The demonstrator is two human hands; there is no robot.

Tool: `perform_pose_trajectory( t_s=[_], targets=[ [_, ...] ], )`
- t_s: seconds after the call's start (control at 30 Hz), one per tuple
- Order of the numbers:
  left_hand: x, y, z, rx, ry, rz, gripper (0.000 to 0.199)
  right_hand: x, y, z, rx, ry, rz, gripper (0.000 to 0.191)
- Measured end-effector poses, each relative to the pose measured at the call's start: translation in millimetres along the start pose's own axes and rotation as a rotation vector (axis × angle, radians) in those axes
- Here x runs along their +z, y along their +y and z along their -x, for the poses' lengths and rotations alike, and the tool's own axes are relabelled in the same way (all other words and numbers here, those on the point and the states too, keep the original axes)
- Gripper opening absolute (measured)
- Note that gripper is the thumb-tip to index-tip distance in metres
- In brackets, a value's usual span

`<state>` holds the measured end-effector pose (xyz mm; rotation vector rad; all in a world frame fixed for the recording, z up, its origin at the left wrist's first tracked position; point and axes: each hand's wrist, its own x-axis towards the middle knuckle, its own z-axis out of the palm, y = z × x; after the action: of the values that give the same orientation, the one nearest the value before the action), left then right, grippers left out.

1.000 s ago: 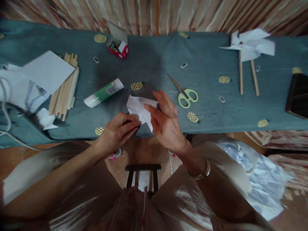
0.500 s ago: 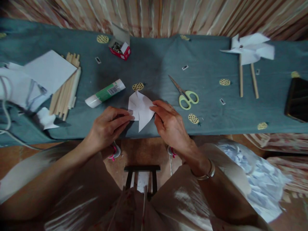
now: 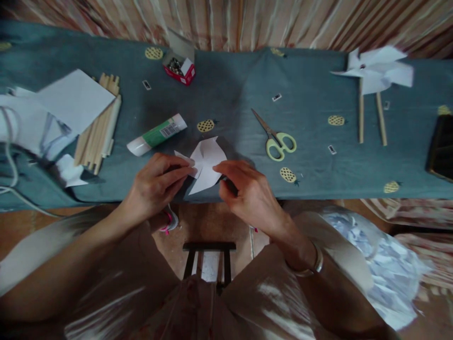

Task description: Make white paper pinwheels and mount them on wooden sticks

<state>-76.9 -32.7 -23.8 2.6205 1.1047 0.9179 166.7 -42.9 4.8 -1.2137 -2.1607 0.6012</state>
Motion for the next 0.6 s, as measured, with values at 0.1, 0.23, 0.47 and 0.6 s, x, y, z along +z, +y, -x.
perform_pose_trajectory(
  t_s=[0.1, 0.23, 0.47, 0.6],
  targets=[
    [-1.3, -1, 0, -0.007, -0.016, 0.014, 0.017, 0, -2, 1, 0.018, -0.043, -0.055, 0.030],
    [-0.6, 4, 2, 0.008, -0.011, -0.003, 0.017, 4, -1, 2, 0.017, -0.065, -0.076, 0.017],
    [1.8, 23, 7, 0.113, -0.021, -0.061, 0.018, 17, -2, -2, 0.151, -0.043, -0.151, 0.029],
    [0.7, 28, 12, 0.081, -0.045, -0.053, 0.023, 22, -4, -7, 0.202, -0.063, -0.179, 0.036]
  ],
)
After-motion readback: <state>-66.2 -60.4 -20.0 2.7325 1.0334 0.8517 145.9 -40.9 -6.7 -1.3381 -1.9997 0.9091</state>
